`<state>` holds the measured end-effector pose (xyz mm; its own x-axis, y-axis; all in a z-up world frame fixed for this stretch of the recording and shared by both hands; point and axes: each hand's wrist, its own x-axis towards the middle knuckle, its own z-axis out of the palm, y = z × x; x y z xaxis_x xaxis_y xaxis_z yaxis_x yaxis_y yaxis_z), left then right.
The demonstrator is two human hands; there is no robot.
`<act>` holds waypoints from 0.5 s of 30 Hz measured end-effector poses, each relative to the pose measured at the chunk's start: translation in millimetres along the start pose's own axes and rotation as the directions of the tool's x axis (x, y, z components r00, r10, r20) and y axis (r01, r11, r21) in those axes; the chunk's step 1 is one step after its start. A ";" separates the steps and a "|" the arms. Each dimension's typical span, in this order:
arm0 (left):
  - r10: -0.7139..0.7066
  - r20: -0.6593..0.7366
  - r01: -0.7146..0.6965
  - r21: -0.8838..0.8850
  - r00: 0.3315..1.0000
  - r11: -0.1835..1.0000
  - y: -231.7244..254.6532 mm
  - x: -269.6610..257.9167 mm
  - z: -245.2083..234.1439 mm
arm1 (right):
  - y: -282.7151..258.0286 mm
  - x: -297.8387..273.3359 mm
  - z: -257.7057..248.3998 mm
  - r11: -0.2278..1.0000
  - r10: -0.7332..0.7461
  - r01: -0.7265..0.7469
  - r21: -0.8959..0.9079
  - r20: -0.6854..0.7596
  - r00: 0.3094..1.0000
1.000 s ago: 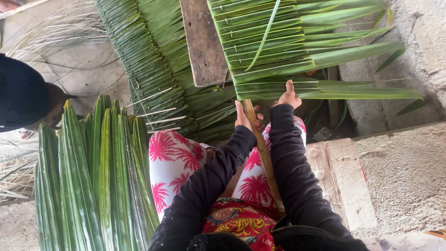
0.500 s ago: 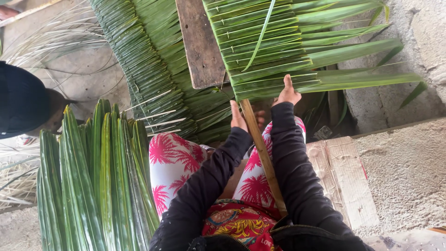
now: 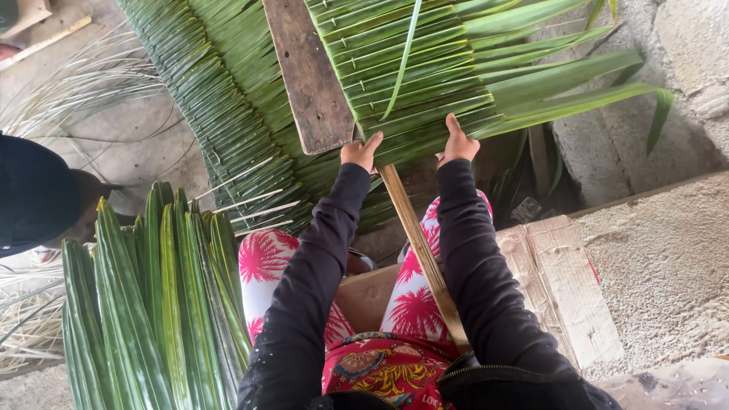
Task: Weaving palm leaves onto a wooden rod to create a thatched panel
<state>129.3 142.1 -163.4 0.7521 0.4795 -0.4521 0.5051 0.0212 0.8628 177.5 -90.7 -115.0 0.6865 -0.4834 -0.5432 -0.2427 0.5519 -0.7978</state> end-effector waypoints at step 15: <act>-0.095 -0.110 0.072 -0.193 0.989 0.978 72.9 -78.0 5.9 | -72.7 -111.7 13.4 0.962 0.106 -0.081 -0.260 0.084 0.991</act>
<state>109.9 101.1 -66.5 0.6496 0.5693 -0.5040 0.4666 0.2248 0.8554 127.6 -67.7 7.2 0.7121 -0.3630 -0.6009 -0.4676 0.3933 -0.7916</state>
